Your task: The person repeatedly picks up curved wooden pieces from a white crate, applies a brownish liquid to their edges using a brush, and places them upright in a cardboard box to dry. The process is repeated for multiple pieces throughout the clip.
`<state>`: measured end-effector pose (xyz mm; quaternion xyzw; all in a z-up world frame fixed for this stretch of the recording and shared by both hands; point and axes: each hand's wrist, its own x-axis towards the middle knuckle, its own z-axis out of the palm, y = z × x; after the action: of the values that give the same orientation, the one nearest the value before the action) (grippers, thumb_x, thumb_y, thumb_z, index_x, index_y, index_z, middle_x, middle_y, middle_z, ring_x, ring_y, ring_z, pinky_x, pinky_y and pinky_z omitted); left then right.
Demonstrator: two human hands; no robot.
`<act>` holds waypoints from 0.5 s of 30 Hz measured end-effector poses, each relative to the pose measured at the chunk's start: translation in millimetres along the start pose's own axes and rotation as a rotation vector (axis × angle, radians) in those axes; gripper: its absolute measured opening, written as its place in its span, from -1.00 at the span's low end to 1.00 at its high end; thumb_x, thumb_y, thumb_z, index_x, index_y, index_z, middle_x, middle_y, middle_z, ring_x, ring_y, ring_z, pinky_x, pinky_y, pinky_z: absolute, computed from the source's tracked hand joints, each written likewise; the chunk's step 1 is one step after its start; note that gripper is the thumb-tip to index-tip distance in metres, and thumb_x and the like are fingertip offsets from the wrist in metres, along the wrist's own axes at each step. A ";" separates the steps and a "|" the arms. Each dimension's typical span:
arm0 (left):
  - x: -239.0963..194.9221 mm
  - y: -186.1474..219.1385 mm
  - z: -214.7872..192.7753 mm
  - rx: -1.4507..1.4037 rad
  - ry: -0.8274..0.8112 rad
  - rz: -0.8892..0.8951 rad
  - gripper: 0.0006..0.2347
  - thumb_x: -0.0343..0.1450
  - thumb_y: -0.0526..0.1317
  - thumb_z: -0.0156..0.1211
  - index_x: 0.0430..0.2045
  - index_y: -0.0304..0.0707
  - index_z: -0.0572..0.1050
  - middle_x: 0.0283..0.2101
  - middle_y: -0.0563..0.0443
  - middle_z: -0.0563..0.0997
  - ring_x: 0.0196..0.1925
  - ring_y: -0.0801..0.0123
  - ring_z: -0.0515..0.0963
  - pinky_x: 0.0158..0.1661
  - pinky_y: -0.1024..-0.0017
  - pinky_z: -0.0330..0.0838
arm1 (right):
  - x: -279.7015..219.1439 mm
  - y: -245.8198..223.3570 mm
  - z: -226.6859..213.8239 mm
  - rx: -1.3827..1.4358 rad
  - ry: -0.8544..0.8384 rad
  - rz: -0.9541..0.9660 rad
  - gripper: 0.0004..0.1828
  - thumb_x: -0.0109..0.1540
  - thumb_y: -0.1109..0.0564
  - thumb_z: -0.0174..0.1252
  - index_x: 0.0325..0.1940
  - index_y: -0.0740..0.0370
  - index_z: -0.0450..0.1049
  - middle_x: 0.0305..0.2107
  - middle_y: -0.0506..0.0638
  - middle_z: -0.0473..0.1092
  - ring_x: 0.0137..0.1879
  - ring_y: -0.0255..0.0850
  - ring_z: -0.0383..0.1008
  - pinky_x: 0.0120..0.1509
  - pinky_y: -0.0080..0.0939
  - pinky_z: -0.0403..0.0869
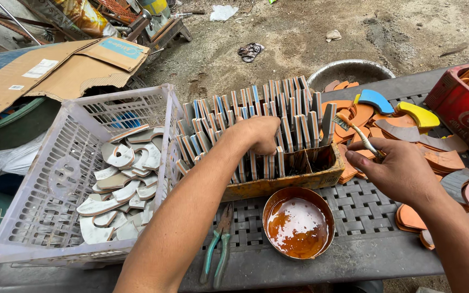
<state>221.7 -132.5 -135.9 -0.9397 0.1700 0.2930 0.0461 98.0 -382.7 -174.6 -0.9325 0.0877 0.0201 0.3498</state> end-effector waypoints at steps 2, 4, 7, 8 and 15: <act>-2.4 -0.4 2.2 -0.009 0.008 -0.001 -0.71 0.32 -0.34 0.25 -0.08 -0.42 0.59 -0.05 -0.16 0.69 0.12 0.07 0.63 0.40 -0.49 -0.13 | -1.6 -1.2 0.2 0.008 -0.007 0.002 -0.60 0.23 -0.23 0.30 0.03 -0.02 0.67 -0.69 0.11 0.47 -0.52 -0.14 0.48 -0.35 -0.05 0.45; -3.6 -2.6 3.1 -0.035 0.045 -0.001 -0.67 0.30 -0.39 0.24 -0.04 -0.42 0.51 -0.09 -0.18 0.68 0.11 0.03 0.61 0.37 -0.51 -0.15 | -2.0 -3.9 0.4 0.011 -0.003 -0.006 -0.60 0.23 -0.23 0.30 0.03 -0.02 0.67 -0.69 0.10 0.47 -0.52 -0.14 0.47 -0.36 -0.06 0.45; -4.4 -3.9 8.8 -0.091 0.096 0.001 -0.57 0.28 -0.34 0.32 0.03 -0.38 0.38 -0.11 -0.18 0.62 0.11 0.00 0.54 0.31 -0.54 -0.10 | -3.0 -6.5 0.6 0.017 -0.024 0.031 -0.61 0.24 -0.23 0.29 0.03 -0.02 0.67 -0.69 0.12 0.45 -0.53 -0.14 0.43 -0.38 -0.04 0.42; -4.7 -4.7 10.2 -0.101 0.090 -0.004 -0.61 0.28 -0.31 0.32 -0.02 -0.41 0.43 -0.11 -0.18 0.62 0.10 0.01 0.56 0.31 -0.53 -0.04 | -3.4 -7.3 1.0 0.012 -0.033 0.040 -0.61 0.24 -0.23 0.29 0.03 -0.02 0.67 -0.69 0.12 0.45 -0.54 -0.14 0.42 -0.38 -0.04 0.41; -4.6 -7.9 15.6 -0.127 0.038 -0.021 -0.60 0.19 -0.49 0.14 -0.06 -0.53 0.52 -0.25 -0.19 0.64 -0.03 0.09 0.69 0.39 -0.56 -0.33 | -6.3 -13.6 1.7 0.020 -0.062 0.032 -0.60 0.23 -0.21 0.30 0.01 0.03 0.67 -0.70 0.10 0.45 -0.57 -0.18 0.43 -0.41 -0.07 0.42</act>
<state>212.5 -120.8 -146.3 -0.9480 0.1419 0.2847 -0.0135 94.2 -370.6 -166.4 -0.9263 0.0922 0.0537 0.3615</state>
